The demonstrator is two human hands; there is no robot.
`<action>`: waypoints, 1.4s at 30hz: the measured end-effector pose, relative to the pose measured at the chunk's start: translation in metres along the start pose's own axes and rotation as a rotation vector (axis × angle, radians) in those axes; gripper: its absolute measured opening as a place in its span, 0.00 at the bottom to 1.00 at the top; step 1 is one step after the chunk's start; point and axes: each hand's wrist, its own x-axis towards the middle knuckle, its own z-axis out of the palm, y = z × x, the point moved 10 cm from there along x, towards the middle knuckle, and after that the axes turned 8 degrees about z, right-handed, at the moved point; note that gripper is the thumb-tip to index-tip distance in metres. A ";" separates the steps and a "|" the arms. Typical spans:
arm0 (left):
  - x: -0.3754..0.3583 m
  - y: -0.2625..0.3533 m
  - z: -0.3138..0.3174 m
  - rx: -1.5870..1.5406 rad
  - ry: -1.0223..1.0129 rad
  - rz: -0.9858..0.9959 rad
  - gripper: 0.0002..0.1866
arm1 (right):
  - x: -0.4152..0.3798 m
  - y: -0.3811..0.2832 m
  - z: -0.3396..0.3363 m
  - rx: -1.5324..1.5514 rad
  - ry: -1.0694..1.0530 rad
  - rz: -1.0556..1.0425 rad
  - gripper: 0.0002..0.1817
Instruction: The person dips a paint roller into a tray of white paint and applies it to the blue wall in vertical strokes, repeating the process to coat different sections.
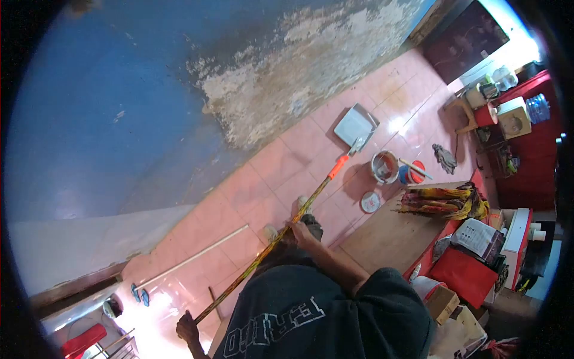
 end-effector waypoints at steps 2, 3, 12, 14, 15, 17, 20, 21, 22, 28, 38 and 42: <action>0.008 -0.022 0.017 -0.024 0.031 -0.049 0.27 | 0.010 0.006 -0.008 -0.111 0.012 -0.109 0.14; 0.017 -0.040 0.039 -0.009 0.047 -0.027 0.28 | -0.010 -0.003 0.001 -0.166 0.050 -0.139 0.15; 0.067 0.059 0.128 -0.057 0.360 0.314 0.27 | -0.192 -0.117 0.126 -0.449 0.011 -0.593 0.19; 0.086 0.104 0.137 -0.268 0.322 0.310 0.26 | -0.222 -0.147 0.148 -0.475 -0.012 -0.730 0.19; 0.093 0.127 0.145 -0.445 0.258 0.305 0.24 | -0.234 -0.161 0.159 -0.491 -0.023 -0.765 0.19; 0.111 0.187 0.151 -0.700 0.208 0.334 0.25 | -0.271 -0.196 0.186 -0.494 -0.108 -1.016 0.18; 0.142 0.311 0.152 -1.365 -0.038 0.461 0.29 | -0.308 -0.239 0.216 -0.499 -0.158 -1.209 0.18; 0.143 0.353 0.145 -1.581 -0.129 0.522 0.30 | -0.325 -0.252 0.224 -0.510 -0.134 -1.276 0.19; 0.136 0.388 0.116 -1.516 -0.075 0.604 0.30 | -0.346 -0.257 0.237 -0.486 -0.188 -1.323 0.21; 0.013 0.523 -0.164 -1.558 0.082 1.046 0.31 | -0.396 -0.266 0.258 -0.542 -0.445 -1.256 0.17; -0.049 0.608 -0.281 -1.609 0.362 1.129 0.18 | -0.474 -0.327 0.261 -0.758 -0.443 -1.370 0.19; -0.063 0.645 -0.305 -1.395 0.740 1.123 0.18 | -0.506 -0.348 0.217 -0.789 -0.318 -1.780 0.22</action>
